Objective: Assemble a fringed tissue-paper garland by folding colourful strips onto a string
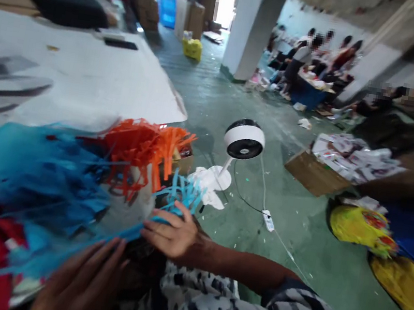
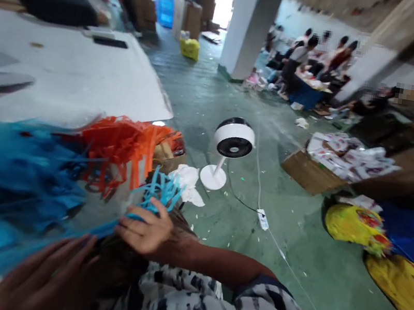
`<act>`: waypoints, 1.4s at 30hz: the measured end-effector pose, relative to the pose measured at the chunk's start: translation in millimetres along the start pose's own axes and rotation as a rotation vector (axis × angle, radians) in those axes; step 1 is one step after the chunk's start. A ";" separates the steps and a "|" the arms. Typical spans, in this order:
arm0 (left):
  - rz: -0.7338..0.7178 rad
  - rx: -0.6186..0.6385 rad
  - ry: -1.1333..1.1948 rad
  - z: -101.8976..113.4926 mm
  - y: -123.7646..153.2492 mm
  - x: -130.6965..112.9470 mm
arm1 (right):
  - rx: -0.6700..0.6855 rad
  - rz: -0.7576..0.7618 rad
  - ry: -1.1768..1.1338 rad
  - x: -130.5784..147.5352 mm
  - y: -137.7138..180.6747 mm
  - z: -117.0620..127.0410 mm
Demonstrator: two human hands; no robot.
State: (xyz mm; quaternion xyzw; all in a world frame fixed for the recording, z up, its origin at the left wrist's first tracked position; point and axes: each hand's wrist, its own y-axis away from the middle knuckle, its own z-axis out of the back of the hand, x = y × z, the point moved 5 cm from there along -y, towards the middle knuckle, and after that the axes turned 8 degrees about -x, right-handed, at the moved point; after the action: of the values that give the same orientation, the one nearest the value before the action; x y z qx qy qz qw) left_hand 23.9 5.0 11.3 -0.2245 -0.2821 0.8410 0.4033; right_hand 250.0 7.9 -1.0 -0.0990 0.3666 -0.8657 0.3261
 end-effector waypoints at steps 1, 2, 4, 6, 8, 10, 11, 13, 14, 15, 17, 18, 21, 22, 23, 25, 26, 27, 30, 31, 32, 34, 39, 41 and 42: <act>-0.036 0.007 -0.031 -5.6 -1.9 -8.2 | -0.003 -0.044 -0.044 -0.7 2.0 -2.3; -0.017 0.028 -0.084 -10.5 -2.7 -11.1 | -0.003 -0.090 -0.090 -1.7 3.9 -4.4; 0.051 -0.030 -0.165 -8.7 -2.9 -10.4 | -0.019 -0.161 -0.188 -4.2 6.9 -5.9; 0.106 -0.014 -0.227 -2.6 -1.9 -7.4 | -0.012 -0.205 -0.275 -7.1 7.8 -6.1; 0.155 -0.037 -0.289 8.9 -3.1 -6.4 | -0.010 -0.228 -0.327 -9.8 6.6 -3.8; 0.224 -0.089 -0.366 20.2 -6.3 -7.0 | -0.013 -0.244 -0.341 -11.3 4.6 -0.7; 0.237 -0.112 -0.388 23.5 -8.4 -8.8 | -0.015 -0.246 -0.339 -11.2 3.8 0.7; 0.190 -0.097 -0.383 21.6 -13.0 -14.7 | -0.026 -0.236 -0.330 -9.6 2.7 2.9; 0.139 -0.066 -0.364 17.1 -14.7 -18.1 | -0.038 -0.225 -0.325 -8.4 2.7 3.9; 0.085 -0.029 -0.338 11.5 -15.6 -20.8 | -0.049 -0.215 -0.321 -7.4 2.9 4.6; 0.029 0.035 -0.276 0.6 -14.2 -21.9 | -0.063 -0.200 -0.323 -6.7 3.8 5.8; 0.030 0.041 -0.243 -2.9 -12.5 -20.3 | -0.062 -0.200 -0.329 -7.1 4.3 6.3; 0.084 -0.004 -0.162 -5.0 -6.4 -12.7 | -0.043 -0.226 -0.351 -11.5 4.4 8.1; 0.112 -0.025 -0.149 -3.9 -4.7 -9.8 | -0.041 -0.241 -0.356 -13.5 3.7 9.0; 0.144 -0.039 -0.138 -2.8 -3.5 -6.9 | -0.039 -0.258 -0.360 -15.4 2.6 9.9; 0.220 -0.038 -0.104 -2.2 -2.2 -1.2 | -0.027 -0.290 -0.361 -18.1 -0.3 11.3; 0.251 -0.025 -0.079 -2.8 -2.3 1.0 | -0.012 -0.303 -0.358 -18.7 -1.9 11.6; 0.272 -0.009 -0.054 -3.9 -2.7 2.7 | 0.008 -0.314 -0.352 -18.7 -3.3 11.8; 0.295 0.005 -0.006 -5.5 -5.5 5.9 | 0.051 -0.357 -0.326 -18.2 -6.1 13.6; 0.306 0.004 0.000 -5.3 -6.7 7.2 | 0.055 -0.379 -0.320 -18.4 -6.4 14.7; 0.325 0.008 0.001 -5.0 -7.8 8.8 | 0.059 -0.404 -0.315 -18.9 -6.5 15.8; 0.376 0.037 -0.004 -4.5 -10.0 12.5 | 0.086 -0.449 -0.306 -19.9 -6.4 16.6; 0.493 0.118 -0.026 -4.4 -15.1 19.2 | 0.225 -0.503 -0.282 -21.1 -9.2 12.5; 0.531 0.125 -0.046 -4.7 -16.9 20.6 | 0.262 -0.511 -0.267 -20.5 -11.8 10.3; 0.549 0.131 -0.057 -5.1 -17.8 21.1 | 0.269 -0.514 -0.255 -20.1 -13.3 9.3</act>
State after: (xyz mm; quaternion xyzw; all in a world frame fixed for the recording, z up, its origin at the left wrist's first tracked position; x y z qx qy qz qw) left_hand 24.7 32.6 16.1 -0.2422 -0.1669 0.9412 0.1662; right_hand 262.7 22.2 16.3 -0.2521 0.1681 -0.9411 0.1502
